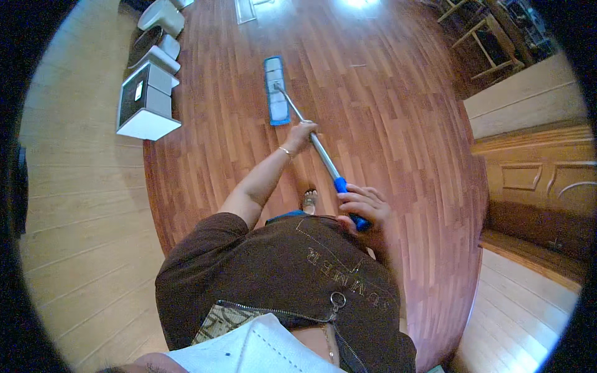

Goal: Mopping a wooden floor in a large room using a flat mop.

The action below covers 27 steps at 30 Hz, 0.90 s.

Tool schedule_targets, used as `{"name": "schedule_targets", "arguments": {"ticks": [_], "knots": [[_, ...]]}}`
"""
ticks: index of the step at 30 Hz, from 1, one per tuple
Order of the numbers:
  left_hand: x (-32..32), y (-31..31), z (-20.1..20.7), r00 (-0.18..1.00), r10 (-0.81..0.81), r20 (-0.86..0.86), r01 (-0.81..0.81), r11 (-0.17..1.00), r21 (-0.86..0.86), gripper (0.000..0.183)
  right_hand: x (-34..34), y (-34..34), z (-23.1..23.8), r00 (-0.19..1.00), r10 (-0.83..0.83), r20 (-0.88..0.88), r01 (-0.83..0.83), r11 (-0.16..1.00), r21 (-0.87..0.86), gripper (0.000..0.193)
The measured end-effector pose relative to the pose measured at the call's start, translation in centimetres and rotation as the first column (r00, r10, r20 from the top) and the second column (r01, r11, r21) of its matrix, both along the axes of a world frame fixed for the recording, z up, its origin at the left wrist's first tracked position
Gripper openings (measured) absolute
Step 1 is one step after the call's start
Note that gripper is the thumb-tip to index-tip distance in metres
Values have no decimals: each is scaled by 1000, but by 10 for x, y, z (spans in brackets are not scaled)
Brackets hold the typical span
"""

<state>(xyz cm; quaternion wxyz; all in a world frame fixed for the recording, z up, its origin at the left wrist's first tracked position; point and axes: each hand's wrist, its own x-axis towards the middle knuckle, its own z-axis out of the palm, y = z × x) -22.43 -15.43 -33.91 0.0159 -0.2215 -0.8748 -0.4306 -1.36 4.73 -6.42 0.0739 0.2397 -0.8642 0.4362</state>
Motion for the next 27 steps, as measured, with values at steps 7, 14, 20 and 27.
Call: {"name": "schedule_targets", "arguments": {"ticks": [7,14,20,27], "knots": [[15,-81,-4,961,244,-131,-266,943,-198,28,-32,-32,-30,977,207,49,-206,978,-34,14],[56,-105,-17,895,405,-187,-404,914,43,25,-28,-33,-8,955,287,75,-279,955,-99,12],[98,-88,5,924,342,-173,-355,933,-50,24,-14,-19,25,956,290,42,-287,956,-66,10],[98,-36,41,965,258,-48,-261,964,-53,28,-2,4,68,962,264,-69,-265,964,-4,15]]}}
